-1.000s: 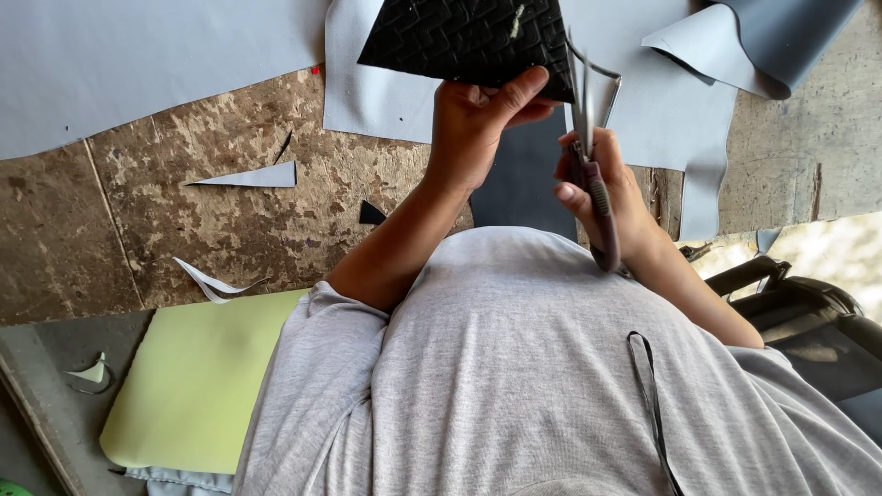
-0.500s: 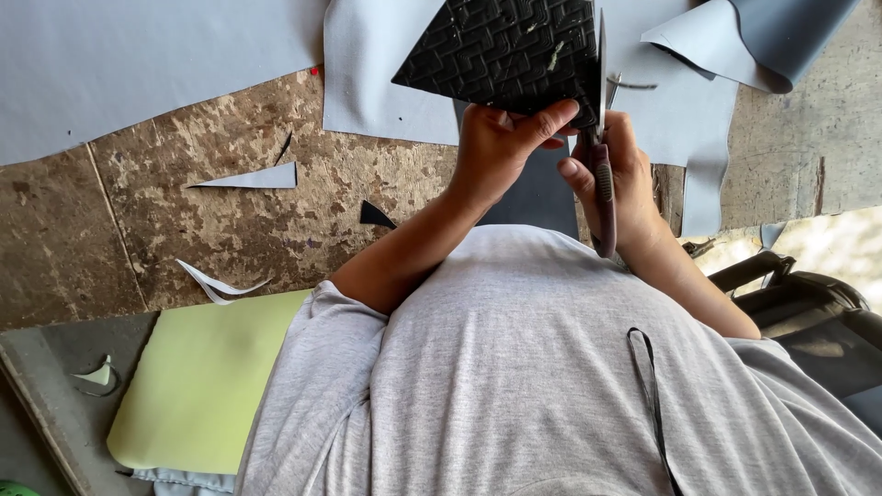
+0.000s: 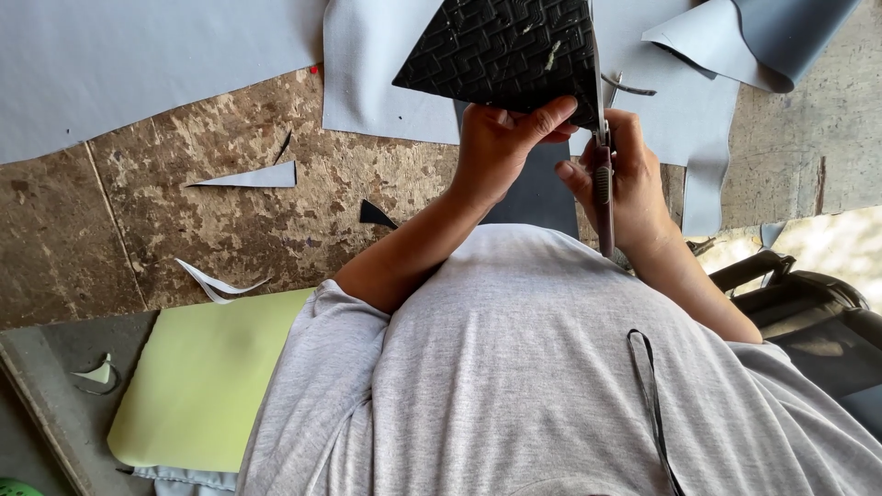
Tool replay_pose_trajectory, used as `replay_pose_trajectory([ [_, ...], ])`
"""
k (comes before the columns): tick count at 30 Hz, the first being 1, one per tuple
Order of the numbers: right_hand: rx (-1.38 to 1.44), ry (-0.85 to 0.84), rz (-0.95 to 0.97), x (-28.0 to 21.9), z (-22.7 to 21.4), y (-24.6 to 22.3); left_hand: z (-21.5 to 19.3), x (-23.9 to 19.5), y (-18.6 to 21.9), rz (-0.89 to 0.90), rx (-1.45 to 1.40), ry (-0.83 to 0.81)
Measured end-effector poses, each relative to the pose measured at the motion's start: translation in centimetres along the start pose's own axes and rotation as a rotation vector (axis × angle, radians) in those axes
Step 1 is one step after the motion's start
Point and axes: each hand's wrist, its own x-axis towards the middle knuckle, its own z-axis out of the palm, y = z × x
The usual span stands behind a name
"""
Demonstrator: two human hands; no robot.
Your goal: Measuring and cutting strips of black fabric using a ruler and scissors on a workbench.
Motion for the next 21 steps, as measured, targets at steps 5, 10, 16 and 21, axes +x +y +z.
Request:
replay_pose_trajectory([
  [5, -0.035, 0.062, -0.034, -0.3, 0.1, 0.5, 0.1, -0.1, -0.2, 0.031, 0.012, -0.026],
  [10, -0.049, 0.164, -0.079, -0.4, 0.9, 1.8, 0.5, -0.2, -0.1, 0.027, -0.002, 0.002],
  [16, 0.137, 0.323, 0.096, 1.2, -0.5, 4.2, -0.7, 0.7, -4.0, -0.047, -0.201, 0.177],
  [21, -0.204, 0.315, 0.447, 2.5, -4.6, 15.2, -3.9, 0.9, -7.7, -0.182, -0.146, 0.188],
])
